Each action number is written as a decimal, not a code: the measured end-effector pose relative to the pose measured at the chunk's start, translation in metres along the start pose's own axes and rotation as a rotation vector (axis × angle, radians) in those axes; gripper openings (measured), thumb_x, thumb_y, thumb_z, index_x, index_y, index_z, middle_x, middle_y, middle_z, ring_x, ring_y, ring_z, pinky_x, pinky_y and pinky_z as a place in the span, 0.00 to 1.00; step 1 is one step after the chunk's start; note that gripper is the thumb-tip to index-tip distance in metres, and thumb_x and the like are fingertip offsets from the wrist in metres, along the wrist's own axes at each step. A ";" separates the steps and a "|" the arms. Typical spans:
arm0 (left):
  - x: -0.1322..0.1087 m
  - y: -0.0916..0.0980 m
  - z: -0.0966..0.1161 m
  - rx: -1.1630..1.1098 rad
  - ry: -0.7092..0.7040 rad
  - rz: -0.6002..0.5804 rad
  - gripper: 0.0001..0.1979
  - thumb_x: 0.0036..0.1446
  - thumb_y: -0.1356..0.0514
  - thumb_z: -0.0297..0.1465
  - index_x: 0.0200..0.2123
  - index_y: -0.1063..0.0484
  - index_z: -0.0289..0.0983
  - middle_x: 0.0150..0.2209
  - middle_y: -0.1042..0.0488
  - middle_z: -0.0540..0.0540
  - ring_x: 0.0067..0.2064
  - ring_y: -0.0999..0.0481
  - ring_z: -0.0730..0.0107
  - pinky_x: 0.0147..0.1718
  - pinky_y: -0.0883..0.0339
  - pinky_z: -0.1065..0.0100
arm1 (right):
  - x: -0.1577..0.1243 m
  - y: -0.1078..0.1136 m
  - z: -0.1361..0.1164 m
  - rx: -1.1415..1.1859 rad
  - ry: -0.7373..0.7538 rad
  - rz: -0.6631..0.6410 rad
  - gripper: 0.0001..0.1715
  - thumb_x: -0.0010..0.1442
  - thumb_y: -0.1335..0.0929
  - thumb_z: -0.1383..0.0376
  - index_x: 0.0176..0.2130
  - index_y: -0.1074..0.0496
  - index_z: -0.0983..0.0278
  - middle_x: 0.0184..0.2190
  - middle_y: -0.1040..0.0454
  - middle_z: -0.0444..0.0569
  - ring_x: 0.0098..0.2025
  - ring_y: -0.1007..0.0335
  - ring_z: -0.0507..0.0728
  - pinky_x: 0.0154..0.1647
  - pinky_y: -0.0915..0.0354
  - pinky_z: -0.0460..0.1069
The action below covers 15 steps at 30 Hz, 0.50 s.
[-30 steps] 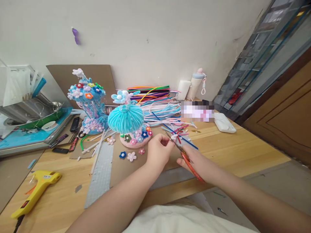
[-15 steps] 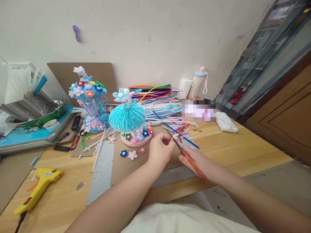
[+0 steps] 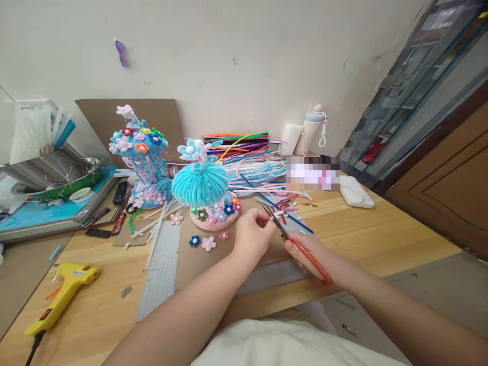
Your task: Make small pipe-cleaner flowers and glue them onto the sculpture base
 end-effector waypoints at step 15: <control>0.001 0.003 -0.014 0.059 0.060 -0.022 0.07 0.46 0.44 0.33 0.23 0.35 0.35 0.21 0.33 0.52 0.23 0.36 0.76 0.23 0.44 0.74 | 0.013 0.017 0.021 -0.181 -0.107 0.095 0.29 0.59 0.47 0.49 0.19 0.37 0.63 0.18 0.34 0.45 0.23 0.39 0.53 0.23 0.44 0.47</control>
Point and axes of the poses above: each hand's wrist, its own x-axis towards the middle knuckle, its own y-axis out of the back of the hand, z = x × y, the point moved 8 cm from there along x, towards the middle knuckle
